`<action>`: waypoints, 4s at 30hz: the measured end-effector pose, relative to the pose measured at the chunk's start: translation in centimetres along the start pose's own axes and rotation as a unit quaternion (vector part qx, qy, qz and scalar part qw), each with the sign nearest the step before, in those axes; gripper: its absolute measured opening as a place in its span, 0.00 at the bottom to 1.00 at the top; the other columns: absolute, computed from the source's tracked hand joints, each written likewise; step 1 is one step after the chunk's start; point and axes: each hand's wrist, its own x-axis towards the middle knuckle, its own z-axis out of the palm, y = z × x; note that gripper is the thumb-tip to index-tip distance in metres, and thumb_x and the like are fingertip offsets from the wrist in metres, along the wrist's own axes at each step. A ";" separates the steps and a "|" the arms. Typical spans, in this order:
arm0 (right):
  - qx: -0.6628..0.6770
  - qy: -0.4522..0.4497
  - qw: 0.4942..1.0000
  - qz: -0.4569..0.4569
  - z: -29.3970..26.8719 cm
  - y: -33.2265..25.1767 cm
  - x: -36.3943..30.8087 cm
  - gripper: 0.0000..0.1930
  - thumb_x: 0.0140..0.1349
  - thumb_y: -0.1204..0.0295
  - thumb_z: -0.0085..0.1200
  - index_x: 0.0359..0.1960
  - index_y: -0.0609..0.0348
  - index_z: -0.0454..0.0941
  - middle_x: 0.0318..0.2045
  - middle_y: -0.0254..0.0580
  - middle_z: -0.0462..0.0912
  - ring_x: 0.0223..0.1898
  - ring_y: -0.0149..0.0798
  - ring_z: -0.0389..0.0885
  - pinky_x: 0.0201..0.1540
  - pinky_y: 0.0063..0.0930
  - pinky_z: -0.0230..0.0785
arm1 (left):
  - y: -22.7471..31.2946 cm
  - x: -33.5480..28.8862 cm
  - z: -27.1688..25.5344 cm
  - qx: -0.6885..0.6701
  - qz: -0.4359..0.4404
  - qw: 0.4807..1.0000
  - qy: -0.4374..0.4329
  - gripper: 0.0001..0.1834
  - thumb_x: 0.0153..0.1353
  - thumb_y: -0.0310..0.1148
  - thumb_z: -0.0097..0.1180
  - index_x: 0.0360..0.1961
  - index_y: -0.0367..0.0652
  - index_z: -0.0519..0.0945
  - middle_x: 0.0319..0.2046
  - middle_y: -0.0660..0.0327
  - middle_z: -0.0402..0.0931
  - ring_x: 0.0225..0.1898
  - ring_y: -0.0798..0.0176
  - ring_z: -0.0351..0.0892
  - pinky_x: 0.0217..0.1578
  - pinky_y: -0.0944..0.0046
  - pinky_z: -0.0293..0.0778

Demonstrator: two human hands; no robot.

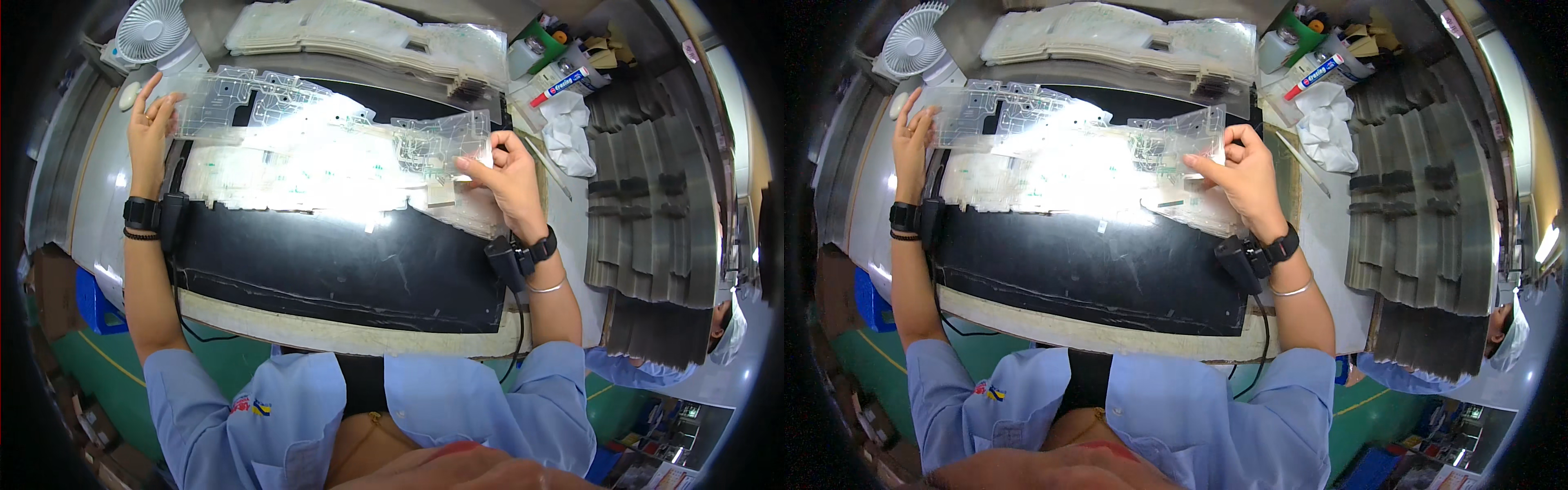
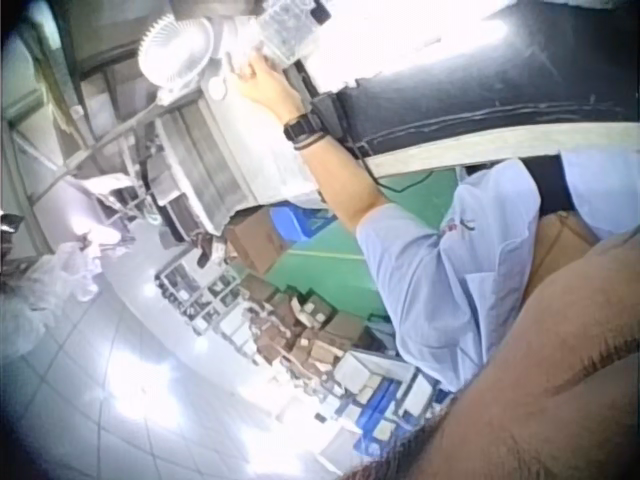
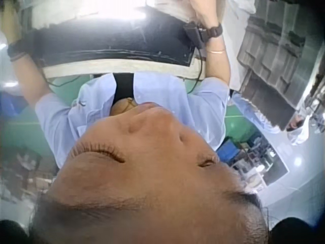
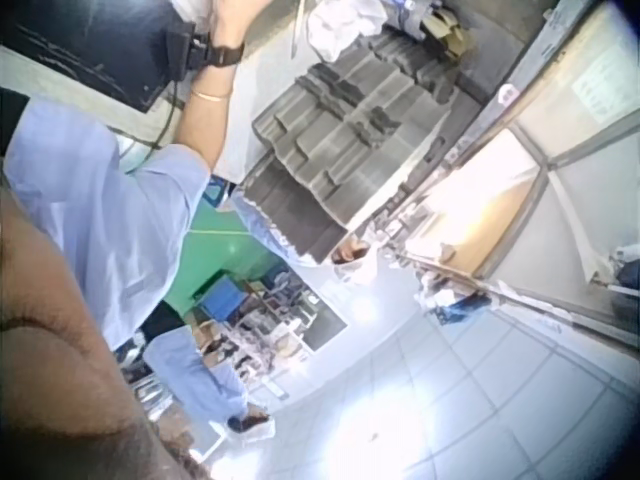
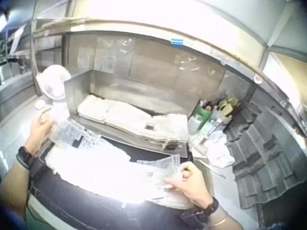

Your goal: Inspecting, flipping, and organizing clear plastic keyboard membrane circuit sheets at a workbench.

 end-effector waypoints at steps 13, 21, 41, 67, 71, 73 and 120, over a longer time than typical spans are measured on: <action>-0.026 -0.018 0.998 0.047 -1.2 0.4 0.4 0.12 0.49 0.74 0.60 0.35 0.64 0.76 0.29 0.34 0.78 0.29 0.23 0.74 0.33 0.15 0.68 | 0.7 -0.5 0.5 -0.101 0.061 0.993 0.005 0.23 0.59 0.29 0.49 0.56 0.41 0.62 0.33 0.65 0.75 0.26 0.81 0.65 0.30 0.82 0.64; 0.123 -0.087 0.983 0.100 -2.8 0.7 0.0 0.09 0.61 0.73 0.44 0.39 0.65 0.72 0.35 0.41 0.78 0.35 0.28 0.77 0.39 0.22 0.72 | -1.1 0.4 -0.4 -0.077 0.008 0.997 0.003 0.22 0.59 0.28 0.48 0.56 0.43 0.64 0.36 0.62 0.76 0.25 0.82 0.65 0.27 0.83 0.64; 0.009 -0.018 0.998 0.051 -4.2 0.4 -1.2 0.16 0.58 0.76 0.48 0.47 0.68 0.68 0.33 0.43 0.79 0.30 0.27 0.77 0.32 0.16 0.74 | -1.0 0.1 0.0 -0.064 -0.020 0.998 0.002 0.22 0.58 0.27 0.49 0.55 0.41 0.64 0.34 0.62 0.77 0.22 0.82 0.64 0.20 0.83 0.58; 0.015 -0.015 1.000 0.020 -4.1 -0.3 -1.2 0.18 0.57 0.76 0.49 0.50 0.68 0.67 0.36 0.43 0.79 0.33 0.28 0.77 0.29 0.15 0.74 | -2.0 0.5 -0.6 -0.053 -0.004 0.999 -0.005 0.23 0.58 0.27 0.50 0.55 0.37 0.62 0.36 0.58 0.77 0.26 0.79 0.69 0.26 0.81 0.66; 0.010 -0.020 1.000 0.013 -4.3 -0.3 -1.1 0.18 0.57 0.75 0.50 0.49 0.68 0.67 0.35 0.42 0.78 0.33 0.27 0.77 0.30 0.16 0.74 | -2.4 0.9 -1.0 -0.047 0.010 0.998 -0.029 0.23 0.58 0.28 0.50 0.55 0.38 0.63 0.37 0.58 0.77 0.28 0.79 0.70 0.28 0.81 0.68; 0.008 -0.019 1.000 0.010 -4.4 0.0 -0.9 0.18 0.57 0.75 0.50 0.49 0.68 0.67 0.35 0.42 0.78 0.33 0.27 0.77 0.30 0.16 0.74 | -2.0 0.6 -0.8 -0.042 0.000 0.999 -0.017 0.23 0.58 0.28 0.50 0.55 0.39 0.63 0.37 0.58 0.77 0.28 0.79 0.70 0.29 0.80 0.68; -0.366 0.107 0.916 -0.123 -6.2 -1.3 3.4 0.22 0.41 0.60 0.65 0.36 0.62 0.78 0.19 0.34 0.77 0.20 0.24 0.69 0.27 0.18 0.64 | 3.4 -3.1 1.9 0.205 0.030 0.952 -0.225 0.38 0.45 0.27 0.60 0.59 0.46 0.58 0.44 0.54 0.68 0.48 0.61 0.66 0.50 0.63 0.61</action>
